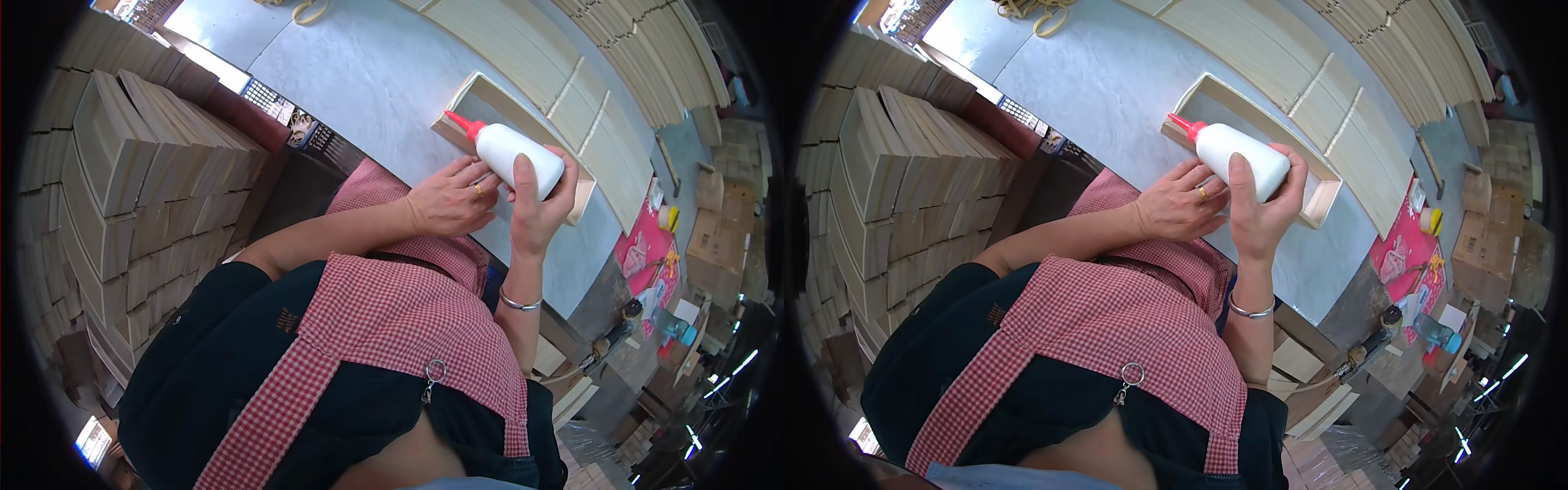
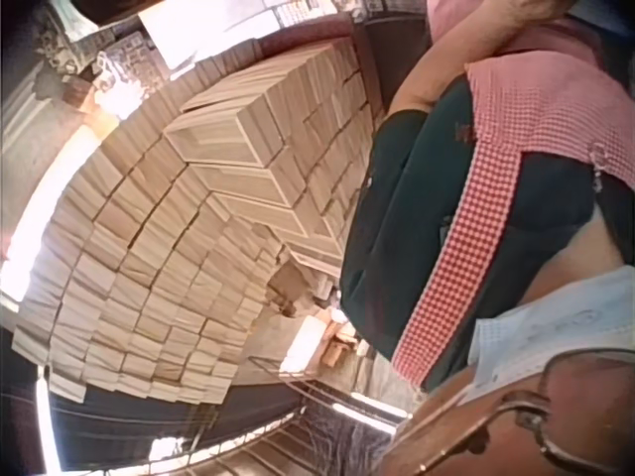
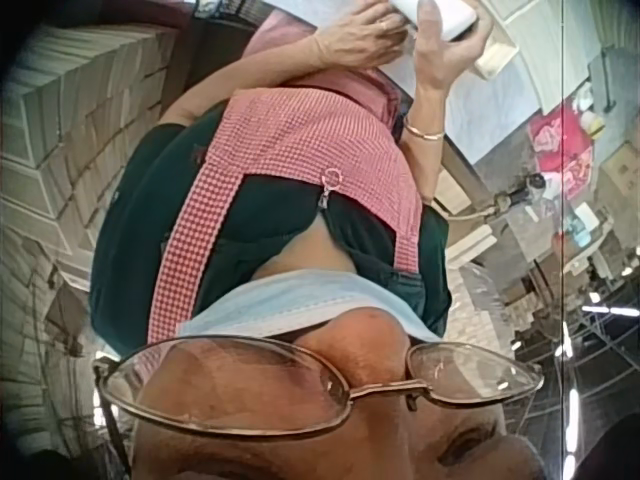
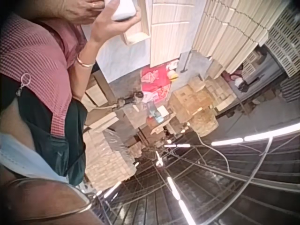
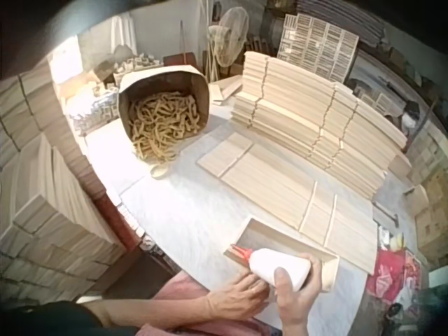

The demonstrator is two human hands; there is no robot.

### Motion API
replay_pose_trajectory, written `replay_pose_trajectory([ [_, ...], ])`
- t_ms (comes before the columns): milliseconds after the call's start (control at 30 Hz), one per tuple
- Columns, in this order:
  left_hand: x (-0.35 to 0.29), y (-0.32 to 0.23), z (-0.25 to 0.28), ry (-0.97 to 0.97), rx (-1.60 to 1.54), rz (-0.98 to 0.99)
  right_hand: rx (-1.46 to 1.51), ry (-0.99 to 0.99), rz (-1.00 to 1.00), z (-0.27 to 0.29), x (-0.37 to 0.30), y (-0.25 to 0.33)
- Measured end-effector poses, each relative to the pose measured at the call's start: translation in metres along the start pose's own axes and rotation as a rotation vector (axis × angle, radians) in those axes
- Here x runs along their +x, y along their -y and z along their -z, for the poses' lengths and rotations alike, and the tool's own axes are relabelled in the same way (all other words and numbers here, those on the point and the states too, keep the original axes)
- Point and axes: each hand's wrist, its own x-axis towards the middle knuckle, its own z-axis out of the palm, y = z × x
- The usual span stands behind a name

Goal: Assemble wooden boxes by gluing wooden pieces together and securing them with a pneumatic nail gun.

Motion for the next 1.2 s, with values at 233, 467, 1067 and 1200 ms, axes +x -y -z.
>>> replay_pose_trajectory([
  [233,-0.004,0.002,-0.008,0.02,-0.013,-0.024,-0.07,0.008,0.051,0.009,-0.003,0.008],
  [467,0.0,0.0,-0.003,0.027,0.0,-0.014,-0.135,-0.028,0.024,0.037,-0.009,0.01],
  [1067,0.002,-0.004,0.001,0.061,0.029,0.022,-0.287,-0.247,-0.077,0.122,-0.039,0.007],
  [1200,0.004,-0.006,0.003,0.06,0.05,0.02,-0.29,-0.293,-0.098,0.139,-0.046,0.006],
])
